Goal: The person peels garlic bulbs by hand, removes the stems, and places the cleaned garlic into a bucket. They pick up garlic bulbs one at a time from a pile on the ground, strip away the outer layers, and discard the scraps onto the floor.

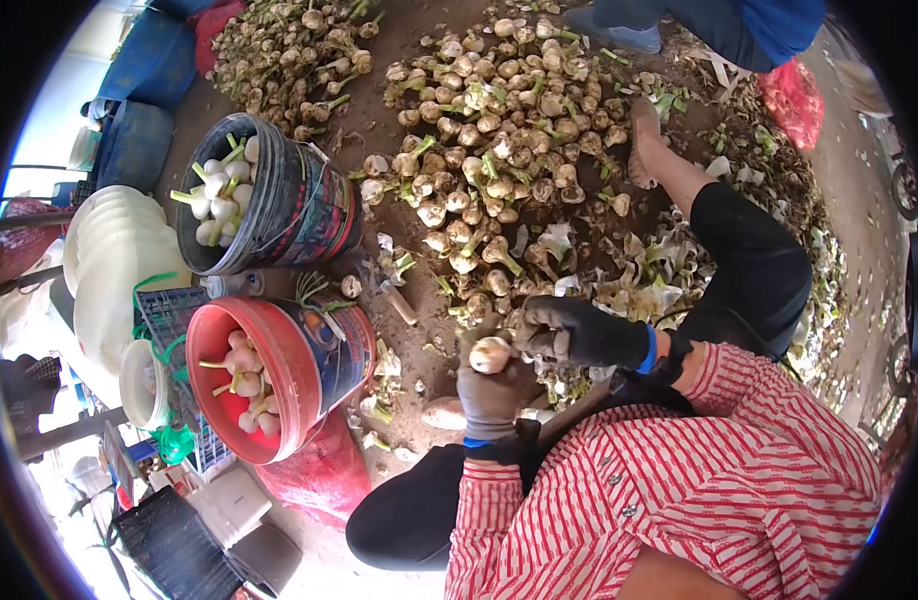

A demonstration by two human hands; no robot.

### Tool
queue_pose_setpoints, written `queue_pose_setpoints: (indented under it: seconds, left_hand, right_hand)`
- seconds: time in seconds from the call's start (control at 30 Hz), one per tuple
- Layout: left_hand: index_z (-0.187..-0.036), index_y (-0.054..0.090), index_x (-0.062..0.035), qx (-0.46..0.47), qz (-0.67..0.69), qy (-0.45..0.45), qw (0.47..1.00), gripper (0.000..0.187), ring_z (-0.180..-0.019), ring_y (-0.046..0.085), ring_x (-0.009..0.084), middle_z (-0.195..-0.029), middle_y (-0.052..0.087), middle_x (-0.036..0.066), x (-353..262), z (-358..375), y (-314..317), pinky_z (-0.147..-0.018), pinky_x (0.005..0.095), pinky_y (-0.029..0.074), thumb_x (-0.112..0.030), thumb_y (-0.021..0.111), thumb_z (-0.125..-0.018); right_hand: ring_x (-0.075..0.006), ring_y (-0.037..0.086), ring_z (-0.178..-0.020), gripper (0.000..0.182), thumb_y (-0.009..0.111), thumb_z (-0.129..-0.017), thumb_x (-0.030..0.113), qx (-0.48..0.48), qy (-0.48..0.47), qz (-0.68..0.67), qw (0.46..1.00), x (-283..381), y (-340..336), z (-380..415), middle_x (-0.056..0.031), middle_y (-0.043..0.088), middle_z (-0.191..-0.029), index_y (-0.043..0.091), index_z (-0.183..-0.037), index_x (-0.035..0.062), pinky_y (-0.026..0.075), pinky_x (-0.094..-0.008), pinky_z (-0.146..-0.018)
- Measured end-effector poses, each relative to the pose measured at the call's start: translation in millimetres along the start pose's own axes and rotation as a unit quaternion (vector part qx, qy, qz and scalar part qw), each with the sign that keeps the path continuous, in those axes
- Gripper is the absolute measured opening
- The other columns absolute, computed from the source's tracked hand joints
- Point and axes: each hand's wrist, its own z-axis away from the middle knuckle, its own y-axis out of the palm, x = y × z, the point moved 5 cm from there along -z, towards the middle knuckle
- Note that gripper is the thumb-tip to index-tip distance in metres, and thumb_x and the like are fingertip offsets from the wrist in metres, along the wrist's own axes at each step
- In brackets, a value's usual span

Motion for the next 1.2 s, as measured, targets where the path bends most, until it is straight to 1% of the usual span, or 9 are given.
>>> queue_pose_setpoints:
  seconds: [0.1,0.17,0.27,0.43,0.67,0.7,0.73,0.87,1.2]
  left_hand:
    - [-0.11,0.051,-0.0011,0.043,0.215,-0.121,0.968,0.038,-0.081,0.06,0.0163,-0.091,0.061,0.008,-1,-3,7,-0.071,0.0273,0.049,-0.001,0.063,-0.073]
    - [-0.111,0.051,-0.0012,0.009,-0.353,0.125,0.927,0.044,-0.077,0.06,0.0173,-0.089,0.062,0.008,-22,2,27,-0.07,0.027,0.049,-0.003,0.066,-0.07]
    - [-0.105,0.054,-0.0019,0.015,-0.547,0.232,0.804,0.02,-0.072,0.059,0.0122,-0.089,0.062,0.006,-40,8,60,-0.064,0.0217,0.048,-0.003,0.049,-0.086]
    - [-0.107,0.052,0.0017,-0.046,-0.009,-0.04,0.998,0.034,-0.074,0.059,0.0128,-0.091,0.06,0.009,-1,-11,11,-0.066,0.0231,0.051,0.004,0.058,-0.074]
    - [-0.094,0.054,-0.0005,-0.107,-0.533,0.246,0.803,0.027,-0.07,0.057,0.0161,-0.082,0.059,0.006,-129,-2,-10,-0.061,0.0267,0.045,-0.007,0.061,-0.069]
    - [-0.104,0.052,-0.0006,-0.02,-0.09,0.261,0.961,0.032,-0.08,0.057,0.0174,-0.093,0.059,0.009,-161,3,-17,-0.064,0.0273,0.047,-0.011,0.059,-0.075]
    - [-0.115,0.051,-0.0007,0.067,0.372,0.217,0.9,0.037,-0.089,0.058,0.0188,-0.104,0.059,0.013,-173,4,-19,-0.068,0.0279,0.049,-0.015,0.058,-0.081]
    - [-0.122,0.046,-0.0026,0.037,0.221,0.184,0.957,0.043,-0.093,0.056,0.0161,-0.107,0.057,0.01,-155,2,-6,-0.067,0.027,0.049,-0.03,0.046,-0.09]
    - [-0.131,0.032,0.0023,-0.056,-0.325,0.069,0.942,0.063,-0.112,0.047,0.0253,-0.13,0.039,0.019,19,-34,26,-0.094,0.0303,0.039,-0.019,0.063,-0.081]
  right_hand:
    - [-0.0157,0.052,-0.083,0.024,0.053,-0.073,-0.001,-0.073,0.144,-0.164,0.973,-19,-2,7,-0.0094,0.053,-0.092,0.052,-0.098,0.0005,0.044,-0.0279,-0.071]
    - [-0.0186,0.054,-0.082,0.026,0.055,-0.072,-0.001,-0.093,0.033,0.013,0.995,-5,-9,-7,-0.0099,0.054,-0.092,0.053,-0.097,0.0012,0.045,-0.0298,-0.071]
    - [-0.0264,0.057,-0.081,0.027,0.058,-0.067,-0.001,-0.088,-0.062,0.199,0.974,2,-4,-10,-0.0109,0.057,-0.089,0.056,-0.094,0.0029,0.046,-0.0338,-0.069]
    - [-0.0266,0.057,-0.072,0.022,0.061,-0.07,0.002,0.0,0.026,0.059,0.998,-10,15,3,-0.0112,0.055,-0.079,0.057,-0.091,0.0044,0.046,-0.0344,-0.065]
    - [-0.0297,0.061,-0.079,0.036,0.057,-0.07,0.017,0.03,0.28,0.175,0.944,-94,-64,26,-0.0164,0.063,-0.08,0.059,-0.103,0.0052,0.048,-0.0393,-0.07]
    - [-0.03,0.061,-0.082,0.032,0.057,-0.069,0.018,-0.017,0.295,0.449,0.843,-155,-98,37,-0.0169,0.063,-0.086,0.06,-0.098,0.0059,0.048,-0.0404,-0.07]
    - [-0.031,0.061,-0.086,0.028,0.056,-0.069,0.021,-0.165,0.289,0.47,0.818,-121,-131,28,-0.0169,0.062,-0.091,0.06,-0.093,0.0067,0.048,-0.0406,-0.071]
    - [-0.0341,0.058,-0.091,0.032,0.056,-0.072,0.025,-0.248,0.402,0.58,0.663,-179,-240,63,-0.0166,0.062,-0.097,0.06,-0.099,0.0081,0.046,-0.0429,-0.079]
    - [-0.0095,0.055,-0.075,0.041,0.063,-0.073,0.007,-0.201,0.25,-0.028,0.947,-158,-96,18,-0.0019,0.059,-0.089,0.053,-0.112,0.0037,0.045,-0.0225,-0.061]
